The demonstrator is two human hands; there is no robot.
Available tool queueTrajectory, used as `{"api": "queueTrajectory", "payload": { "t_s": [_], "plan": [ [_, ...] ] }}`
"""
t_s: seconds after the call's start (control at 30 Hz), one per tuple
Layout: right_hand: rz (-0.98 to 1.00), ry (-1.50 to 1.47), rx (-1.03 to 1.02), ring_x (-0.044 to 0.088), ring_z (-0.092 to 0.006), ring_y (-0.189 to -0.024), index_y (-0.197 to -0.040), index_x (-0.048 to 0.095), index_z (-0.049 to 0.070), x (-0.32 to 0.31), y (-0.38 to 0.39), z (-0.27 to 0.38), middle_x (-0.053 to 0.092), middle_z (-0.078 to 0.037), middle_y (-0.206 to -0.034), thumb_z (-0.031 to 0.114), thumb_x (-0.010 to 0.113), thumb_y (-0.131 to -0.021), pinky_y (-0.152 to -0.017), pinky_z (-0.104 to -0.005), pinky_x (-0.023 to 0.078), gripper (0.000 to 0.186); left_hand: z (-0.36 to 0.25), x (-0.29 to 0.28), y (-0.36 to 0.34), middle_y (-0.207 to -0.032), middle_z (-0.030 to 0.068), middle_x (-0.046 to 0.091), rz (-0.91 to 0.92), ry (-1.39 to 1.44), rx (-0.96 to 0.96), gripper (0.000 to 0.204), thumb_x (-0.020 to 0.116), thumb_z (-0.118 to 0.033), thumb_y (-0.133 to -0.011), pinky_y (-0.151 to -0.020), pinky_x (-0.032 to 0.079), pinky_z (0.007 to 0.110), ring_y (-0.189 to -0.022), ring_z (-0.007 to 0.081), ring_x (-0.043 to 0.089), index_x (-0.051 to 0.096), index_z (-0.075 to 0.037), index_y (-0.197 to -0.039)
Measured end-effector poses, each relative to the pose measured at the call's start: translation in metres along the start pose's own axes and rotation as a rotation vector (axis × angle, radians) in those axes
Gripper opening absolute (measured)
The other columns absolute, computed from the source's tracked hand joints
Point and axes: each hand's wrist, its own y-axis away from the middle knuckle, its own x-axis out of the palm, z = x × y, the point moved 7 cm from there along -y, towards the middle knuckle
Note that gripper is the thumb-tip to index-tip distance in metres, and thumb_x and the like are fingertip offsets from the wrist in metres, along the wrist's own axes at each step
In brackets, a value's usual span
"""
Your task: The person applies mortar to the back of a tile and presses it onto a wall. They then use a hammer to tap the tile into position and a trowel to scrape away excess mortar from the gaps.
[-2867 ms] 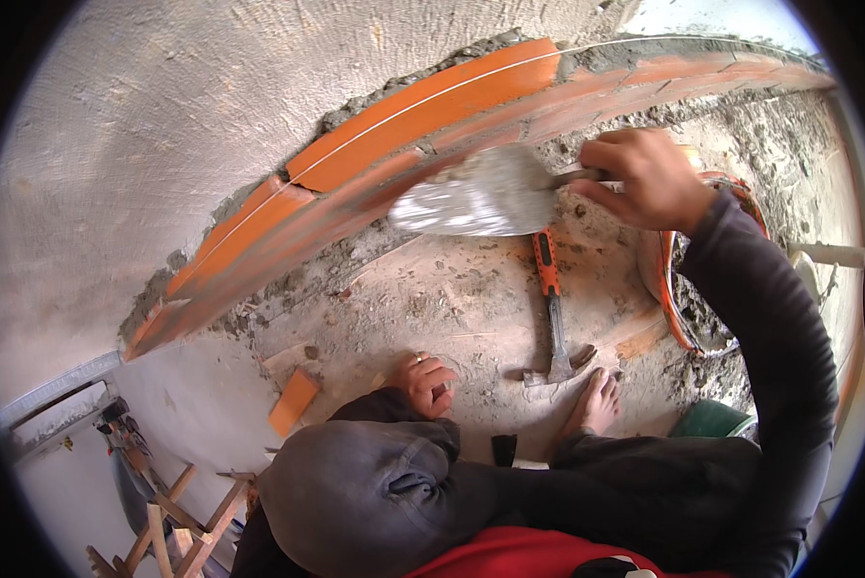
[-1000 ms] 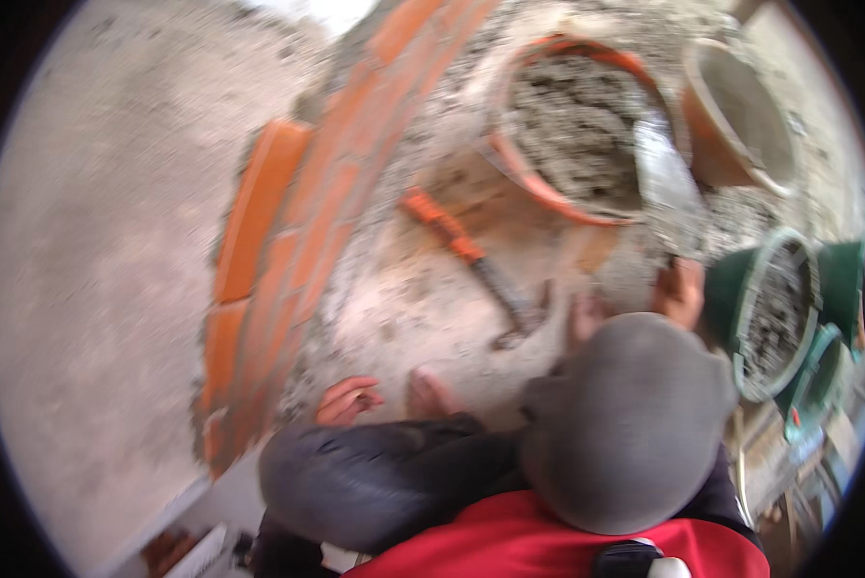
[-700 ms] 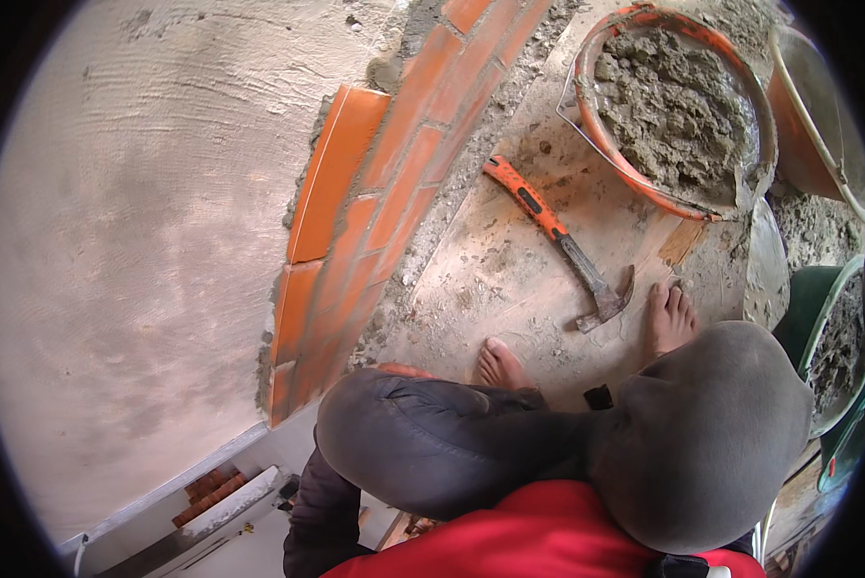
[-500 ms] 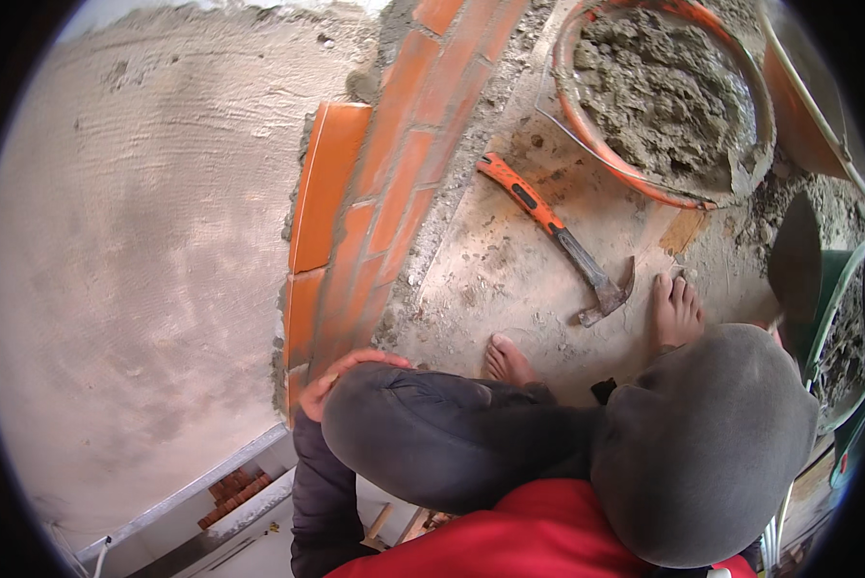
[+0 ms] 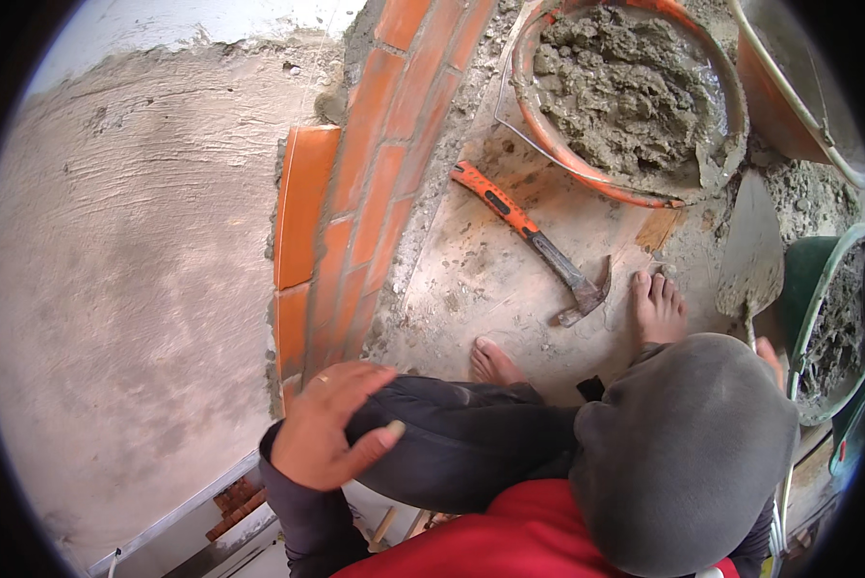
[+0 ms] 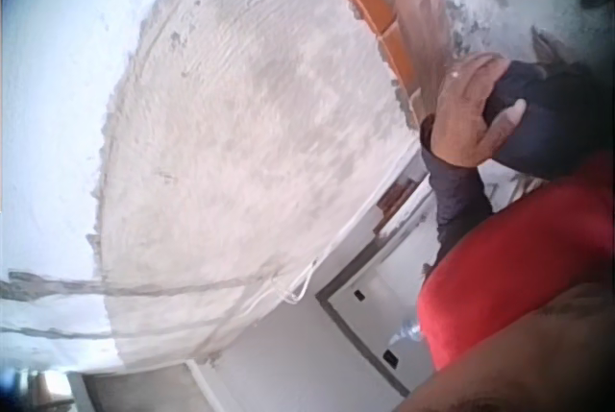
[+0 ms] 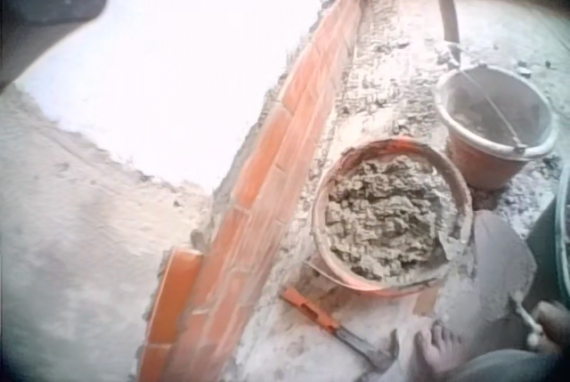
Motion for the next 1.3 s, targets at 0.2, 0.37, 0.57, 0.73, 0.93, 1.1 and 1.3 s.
{"api": "queueTrajectory", "payload": {
  "t_s": [0.2, 0.37, 0.57, 0.73, 0.93, 1.1, 1.3],
  "plan": [
    [-0.139, 0.92, -0.427, 0.055, -0.0244, -0.075, -0.107, 0.056, 0.001, 0.004, -0.006, 0.175, 0.055, -0.009, -0.084, 0.015, 0.063, -0.096, -0.07, -0.0358, 0.043, 0.019, -0.044, 0.042, -0.01, -0.13, 0.017, 0.064, 0.175, 0.032, 0.416, 0.056, 0.072, -0.038, -0.087, -0.112, 0.039, 0.053, -0.128, 0.0373, 0.056, 0.063, -0.001, -0.128],
    [-0.178, 1.583, -0.534, 0.062, -0.0382, -0.091, -0.105, 0.063, 0.003, 0.008, -0.018, 0.278, 0.066, -0.015, -0.094, 0.014, 0.069, -0.086, -0.081, -0.0468, 0.046, 0.023, -0.042, 0.049, -0.007, -0.12, 0.0183, 0.068, 0.013, 0.018, 0.411, 0.055, 0.07, -0.042, -0.088, -0.109, 0.042, 0.051, -0.121, 0.0382, 0.06, 0.066, -0.001, -0.124],
    [-0.177, 1.98, -0.54, 0.068, -0.037, -0.081, -0.084, 0.07, 0.003, 0.054, -0.041, 0.329, 0.067, -0.018, -0.082, 0.014, 0.068, -0.084, -0.075, -0.0487, 0.053, 0.011, -0.038, 0.043, 0.0, -0.112, 0.0189, 0.069, -0.071, 0.075, 0.543, 0.055, 0.07, -0.046, -0.088, -0.106, 0.044, 0.051, -0.114, 0.0373, 0.062, 0.068, -0.002, -0.121],
    [0.005, 2.099, -0.509, 0.07, -0.0374, -0.076, -0.077, 0.073, 0.003, 0.09, -0.049, 0.332, 0.068, -0.019, -0.077, 0.012, 0.067, -0.083, -0.07, -0.0473, 0.056, 0.012, -0.033, 0.039, 0.014, -0.111, 0.017, 0.069, -0.121, 0.044, 0.557, 0.056, 0.07, -0.048, -0.087, -0.105, 0.045, 0.051, -0.115, 0.0364, 0.061, 0.068, -0.005, -0.121],
    [0.271, 2.042, -0.451, 0.069, -0.0362, -0.081, -0.085, 0.076, 0.006, 0.117, -0.071, 0.329, 0.07, -0.016, -0.08, 0.02, 0.071, -0.082, -0.077, -0.0453, 0.055, 0.015, -0.03, 0.032, 0.021, -0.117, 0.0178, 0.067, -0.138, 0.17, 0.617, 0.052, 0.074, -0.03, -0.083, -0.109, 0.041, 0.049, -0.118, 0.0368, 0.058, 0.062, -0.002, -0.126],
    [-0.016, 2.101, -0.839, 0.067, -0.0327, -0.076, -0.074, 0.068, 0.007, 0.116, -0.086, 0.347, 0.067, -0.01, -0.078, 0.014, 0.067, -0.078, -0.071, -0.0456, 0.053, 0.008, -0.028, 0.029, 0.02, -0.117, 0.0185, 0.066, -0.144, 0.223, 0.584, 0.049, 0.073, -0.026, -0.083, -0.109, 0.041, 0.05, -0.118, 0.0383, 0.058, 0.064, -0.002, -0.124],
    [0.098, 2.266, -1.031, 0.068, -0.0254, -0.07, -0.066, 0.065, 0.009, 0.137, -0.084, 0.323, 0.065, -0.01, -0.069, 0.008, 0.062, -0.078, -0.065, -0.0393, 0.054, 0.012, -0.029, 0.027, 0.016, -0.118, 0.0184, 0.066, -0.134, 0.226, 0.572, 0.049, 0.073, -0.026, -0.083, -0.109, 0.041, 0.05, -0.118, 0.038, 0.058, 0.063, -0.002, -0.125]
  ]
}}
